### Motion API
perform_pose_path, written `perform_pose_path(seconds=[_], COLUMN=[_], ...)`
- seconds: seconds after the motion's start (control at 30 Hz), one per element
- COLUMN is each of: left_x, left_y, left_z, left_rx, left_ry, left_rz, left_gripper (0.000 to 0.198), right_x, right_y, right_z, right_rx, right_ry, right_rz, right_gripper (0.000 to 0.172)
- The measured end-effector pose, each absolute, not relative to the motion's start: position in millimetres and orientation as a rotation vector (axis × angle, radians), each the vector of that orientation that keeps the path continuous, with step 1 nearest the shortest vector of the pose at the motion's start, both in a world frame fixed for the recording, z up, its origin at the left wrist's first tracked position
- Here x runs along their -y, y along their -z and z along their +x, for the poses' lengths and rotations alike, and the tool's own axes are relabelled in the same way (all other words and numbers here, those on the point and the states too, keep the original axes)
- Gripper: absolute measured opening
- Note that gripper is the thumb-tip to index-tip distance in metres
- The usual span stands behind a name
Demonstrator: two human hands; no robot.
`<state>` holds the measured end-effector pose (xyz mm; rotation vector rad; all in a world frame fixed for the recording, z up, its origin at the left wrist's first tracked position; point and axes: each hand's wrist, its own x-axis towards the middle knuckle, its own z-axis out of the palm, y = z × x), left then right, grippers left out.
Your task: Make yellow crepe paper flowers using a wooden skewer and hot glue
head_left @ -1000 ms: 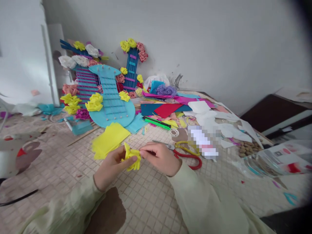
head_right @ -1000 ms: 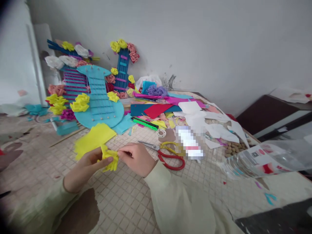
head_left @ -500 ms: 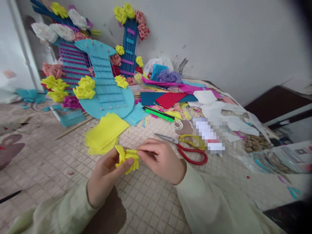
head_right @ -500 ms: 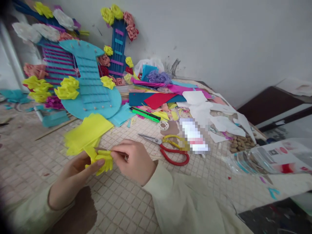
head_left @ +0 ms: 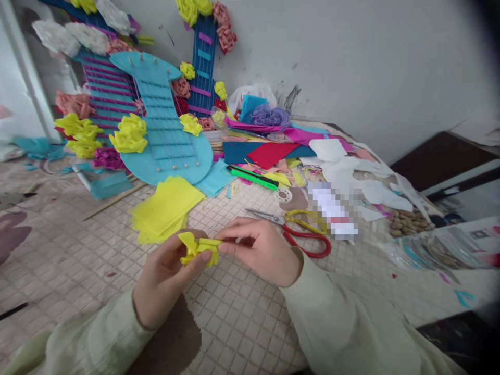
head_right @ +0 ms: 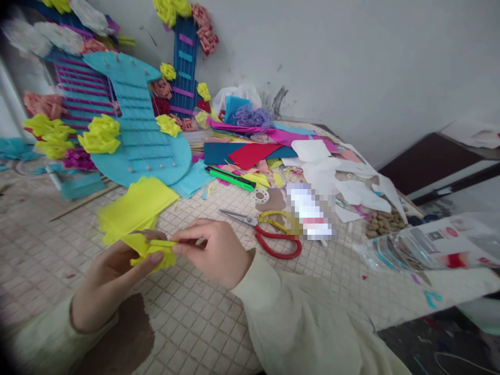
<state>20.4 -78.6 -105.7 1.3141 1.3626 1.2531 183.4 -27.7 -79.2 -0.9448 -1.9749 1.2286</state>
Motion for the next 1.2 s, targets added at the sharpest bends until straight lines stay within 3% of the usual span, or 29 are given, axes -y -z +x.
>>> perform_pose_path(seconds=[0.3, 1.0, 1.1, 1.2], left_x=[80.3, 68.7, 64.9, 62.0], left_y=[108.0, 114.5, 115.4, 116.1], left_z=[17.3, 12.5, 11.1, 11.3], left_rx=[-1.287, -1.338, -1.35, -1.363], left_ry=[-1.238, -1.23, -1.229, -1.248], left_rz=[1.378, 1.341, 1.293, 1.232], left_gripper=[0.012, 0.009, 0.013, 0.018], right_x=[28.0, 30.7, 26.4, 40.5], right_y=[77.6, 99.9, 87.1, 55.7], right_z=[182.3, 168.6, 174.2, 188.4], right_rx=[1.859, 1.923, 1.953, 1.774], right_ry=[-1.347, -0.971, -0.89, -0.858], right_rz=[-1.006, -0.901, -0.854, -0.831], right_gripper=[0.01, 0.015, 0.022, 0.013])
